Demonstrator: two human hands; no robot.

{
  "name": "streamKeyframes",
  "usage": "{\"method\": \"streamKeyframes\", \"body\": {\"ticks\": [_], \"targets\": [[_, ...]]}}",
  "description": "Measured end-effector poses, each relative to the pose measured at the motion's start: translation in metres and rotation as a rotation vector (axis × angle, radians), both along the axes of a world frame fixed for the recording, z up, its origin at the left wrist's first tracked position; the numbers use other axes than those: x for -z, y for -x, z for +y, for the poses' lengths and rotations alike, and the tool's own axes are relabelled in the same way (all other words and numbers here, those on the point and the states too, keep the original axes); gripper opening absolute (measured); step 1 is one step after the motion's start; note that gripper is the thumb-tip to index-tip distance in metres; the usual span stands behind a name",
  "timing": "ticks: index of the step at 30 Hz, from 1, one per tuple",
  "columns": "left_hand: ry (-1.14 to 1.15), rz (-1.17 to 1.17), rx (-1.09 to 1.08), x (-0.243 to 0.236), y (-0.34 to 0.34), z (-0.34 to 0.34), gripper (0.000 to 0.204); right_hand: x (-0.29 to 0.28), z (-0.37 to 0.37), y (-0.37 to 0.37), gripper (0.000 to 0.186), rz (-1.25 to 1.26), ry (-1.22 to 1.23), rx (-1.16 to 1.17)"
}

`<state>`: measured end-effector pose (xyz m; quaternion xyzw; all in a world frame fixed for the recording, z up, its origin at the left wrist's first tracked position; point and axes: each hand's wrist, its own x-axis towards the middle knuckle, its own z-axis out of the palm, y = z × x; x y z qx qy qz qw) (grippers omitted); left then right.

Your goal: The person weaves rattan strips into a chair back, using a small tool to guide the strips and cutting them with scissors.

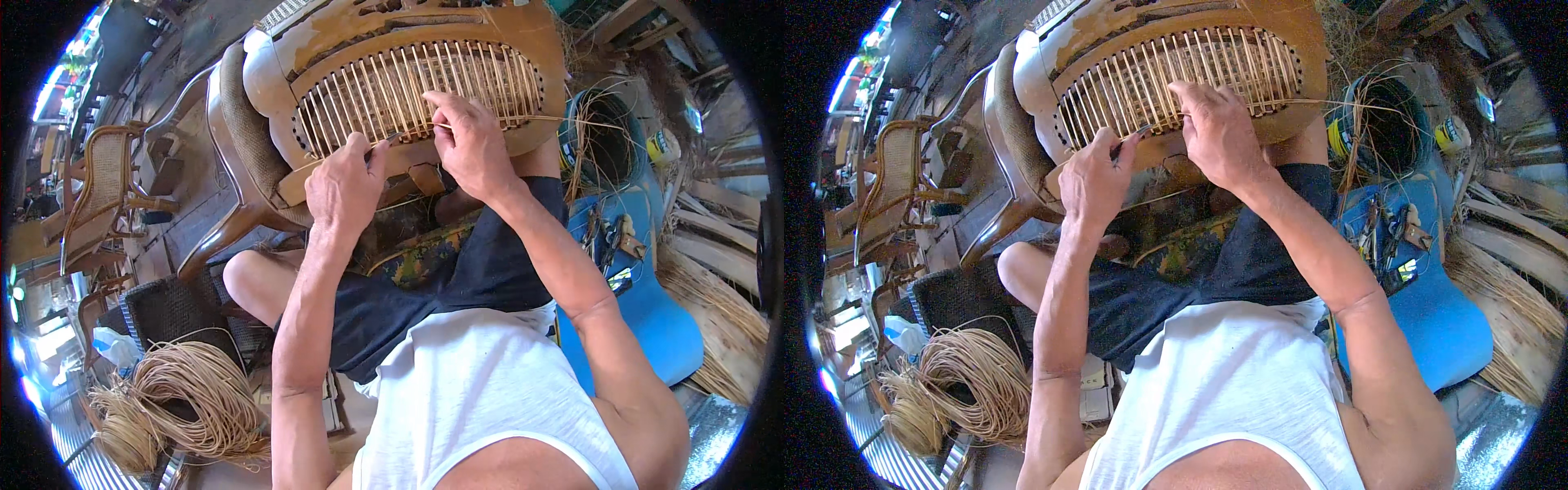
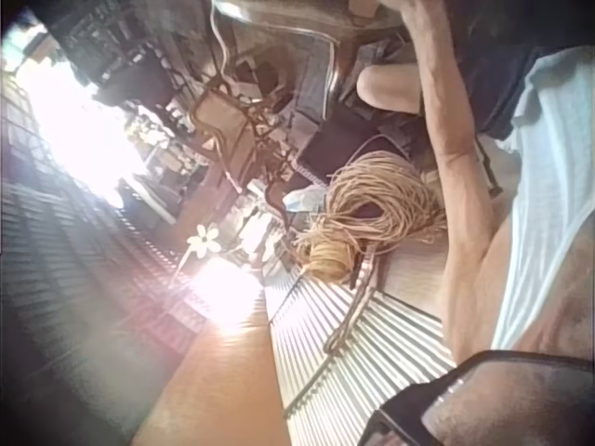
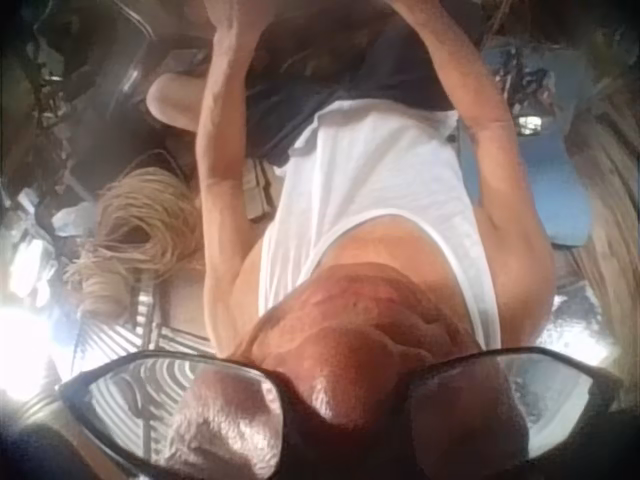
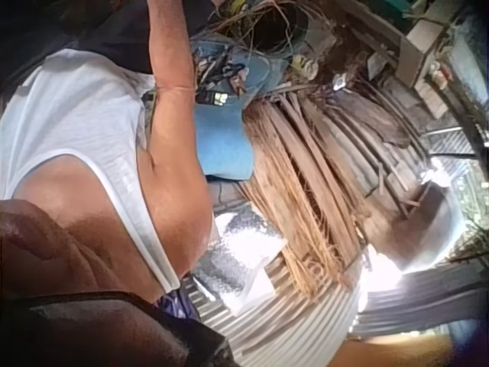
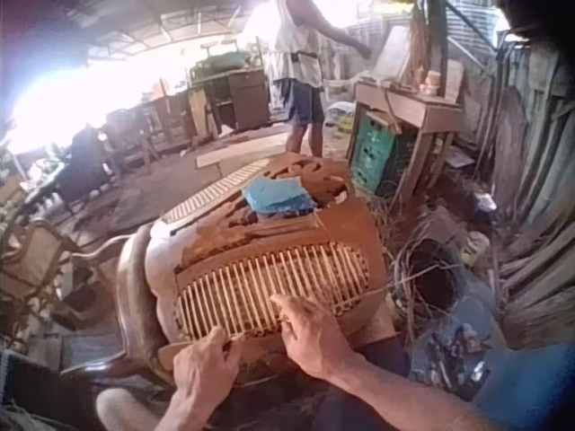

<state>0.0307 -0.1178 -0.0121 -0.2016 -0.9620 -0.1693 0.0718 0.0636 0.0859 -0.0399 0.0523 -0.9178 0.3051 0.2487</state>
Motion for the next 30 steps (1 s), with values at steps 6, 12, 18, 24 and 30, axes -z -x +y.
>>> {"method": "streamKeyframes", "body": {"ticks": [6, 12, 18, 24, 30], "targets": [[0.075, -0.044, -0.114, 0.0, -0.019, -0.059, 0.039, 0.005, 0.007, -0.001, 0.044, -0.007, -0.005, -0.043], [0.184, -0.086, -0.297, -0.032, -0.039, -0.116, 0.039, 0.004, 0.024, -0.001, 0.034, -0.036, 0.041, -0.155], [-0.333, -0.055, -0.276, -0.069, -0.035, -0.073, 0.036, -0.015, 0.023, 0.015, 0.025, 0.026, 0.135, -0.118], [-0.189, -0.003, 0.129, 0.001, 0.016, 0.004, 0.029, -0.014, 0.025, 0.004, 0.022, -0.034, 0.095, -0.151], [-0.154, -0.013, 0.185, 0.005, 0.022, 0.017, 0.029, -0.018, 0.032, -0.005, 0.024, -0.132, -0.091, -0.221]]}}
